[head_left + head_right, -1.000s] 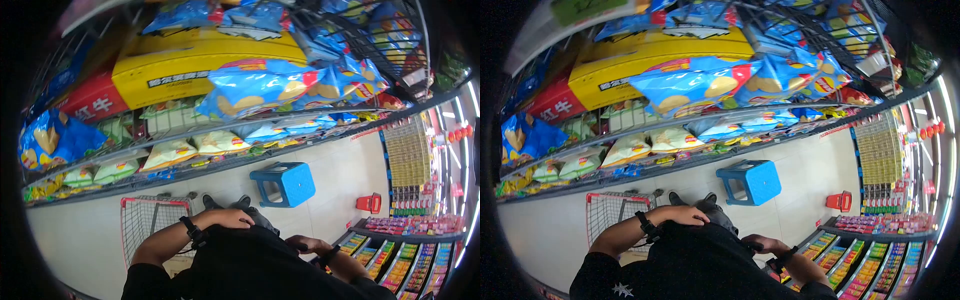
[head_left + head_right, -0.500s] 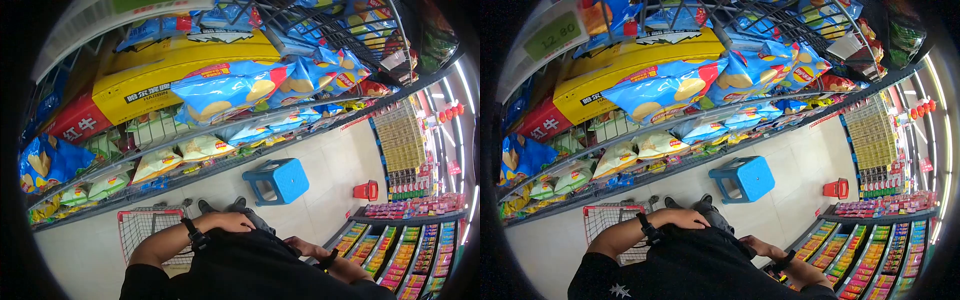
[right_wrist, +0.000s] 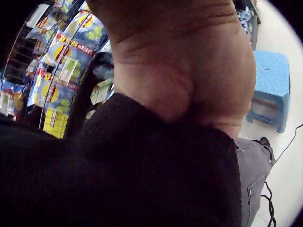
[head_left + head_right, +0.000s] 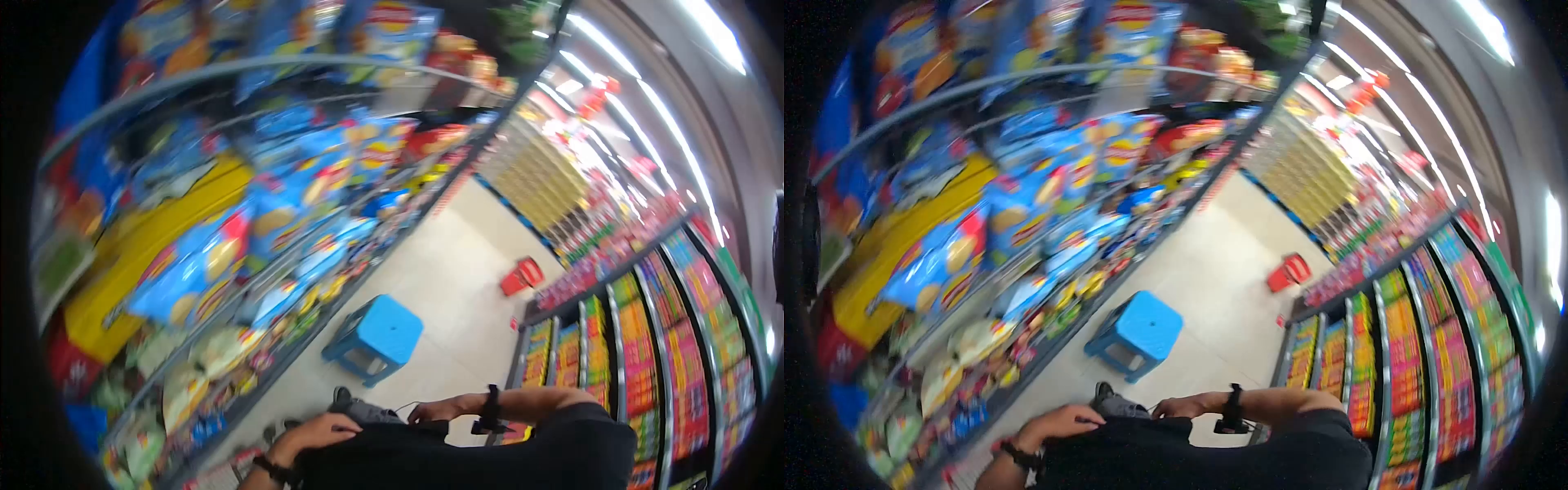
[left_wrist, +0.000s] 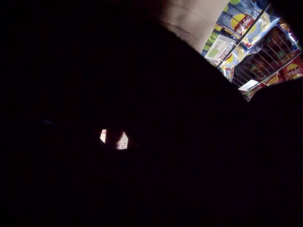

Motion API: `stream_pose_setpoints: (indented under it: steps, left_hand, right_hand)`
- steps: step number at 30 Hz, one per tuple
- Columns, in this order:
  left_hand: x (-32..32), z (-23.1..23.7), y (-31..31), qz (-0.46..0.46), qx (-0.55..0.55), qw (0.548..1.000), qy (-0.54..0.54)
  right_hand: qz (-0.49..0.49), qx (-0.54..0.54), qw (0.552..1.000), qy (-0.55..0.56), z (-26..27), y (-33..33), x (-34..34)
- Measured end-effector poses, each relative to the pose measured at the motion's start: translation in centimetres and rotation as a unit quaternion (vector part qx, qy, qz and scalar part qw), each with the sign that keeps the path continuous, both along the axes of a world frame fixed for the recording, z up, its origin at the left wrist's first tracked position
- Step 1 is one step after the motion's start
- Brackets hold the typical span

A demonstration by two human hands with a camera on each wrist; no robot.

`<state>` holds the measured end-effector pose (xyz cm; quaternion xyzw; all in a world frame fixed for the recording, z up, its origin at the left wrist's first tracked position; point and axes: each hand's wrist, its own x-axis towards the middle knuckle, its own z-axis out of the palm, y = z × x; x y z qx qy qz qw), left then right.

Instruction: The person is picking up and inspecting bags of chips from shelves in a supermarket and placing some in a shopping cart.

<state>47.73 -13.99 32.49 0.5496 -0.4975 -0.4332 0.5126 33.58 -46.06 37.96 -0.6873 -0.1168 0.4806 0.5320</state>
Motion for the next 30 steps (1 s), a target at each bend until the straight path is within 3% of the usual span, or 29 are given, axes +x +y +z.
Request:
stream_pose_setpoints:
  steps: [3,4,6,7,9,10,12,13,15,17,19,21,23,24,25,27,28,29,30]
  left_hand:
    - [0.9,2.1,-2.0,0.028,0.131,0.991,0.003]
    - [1.4,1.6,-3.0,0.008,0.126,0.992,-0.014]
    - [1.7,0.8,-4.2,0.009,0.116,0.993,-0.001]
    - [2.3,0.8,-4.7,0.001,0.114,0.993,-0.011]
    - [2.7,1.0,-5.8,-0.032,0.132,0.985,-0.107]
    - [2.9,1.4,-6.2,-0.043,0.143,0.980,-0.129]
    - [3.3,1.5,-7.1,-0.068,0.150,0.977,-0.137]
    - [3.5,1.6,-7.4,-0.087,0.161,0.973,-0.138]
    - [2.3,2.6,-6.5,-0.100,0.157,0.975,-0.120]
    - [1.9,4.0,-6.3,-0.113,0.154,0.976,-0.101]
    - [3.8,5.1,-7.3,-0.146,0.086,0.982,-0.090]
    - [3.3,5.3,-6.1,-0.152,0.050,0.984,-0.075]
    - [2.7,7.9,-3.8,-0.156,0.169,0.973,-0.014]
    - [2.2,7.2,-2.3,-0.155,0.162,0.974,-0.043]
    - [1.7,6.4,-0.5,-0.144,0.172,0.973,-0.054]
    - [0.7,4.3,3.5,-0.113,0.210,0.970,-0.053]
    - [-0.2,3.4,5.2,-0.068,0.201,0.975,-0.058]
    - [-0.3,3.9,6.6,-0.021,0.215,0.975,-0.059]
    - [-1.3,4.1,7.7,0.022,0.237,0.971,-0.019]
  right_hand:
    - [0.041,-0.045,0.993,-0.101,-0.9,-0.4,1.4]
    - [0.019,-0.052,0.992,-0.115,-1.2,-0.7,1.7]
    - [0.103,-0.090,0.975,-0.177,-0.7,-0.8,2.6]
    - [0.094,-0.094,0.974,-0.185,0.0,-0.6,3.0]
    - [0.077,-0.142,0.982,-0.093,1.7,-0.2,3.2]
    - [0.069,-0.145,0.982,-0.098,0.3,-0.8,3.1]
    - [0.072,0.041,0.985,-0.149,-0.9,-1.4,3.5]
    - [0.068,0.039,0.985,-0.153,-0.5,-1.5,3.5]
    - [0.130,0.212,0.932,-0.266,0.6,-0.7,2.4]
    - [0.092,0.246,0.944,-0.201,2.1,-0.3,1.0]
    - [-0.016,0.198,0.980,0.014,7.6,0.1,1.6]
    - [-0.047,0.183,0.978,0.084,10.0,1.1,1.4]
    - [-0.041,0.192,0.975,0.106,8.5,2.0,1.0]
    - [0.002,0.178,0.983,0.035,7.9,2.2,1.5]
    - [-0.040,0.142,0.981,0.126,6.9,2.8,1.2]
    - [0.001,0.183,0.971,0.157,5.3,4.2,2.2]
    - [-0.006,0.154,0.980,0.123,3.8,4.1,2.2]
    - [-0.061,0.155,0.970,0.176,2.3,4.7,2.2]
    - [-0.010,0.136,0.985,0.102,2.5,4.9,2.9]
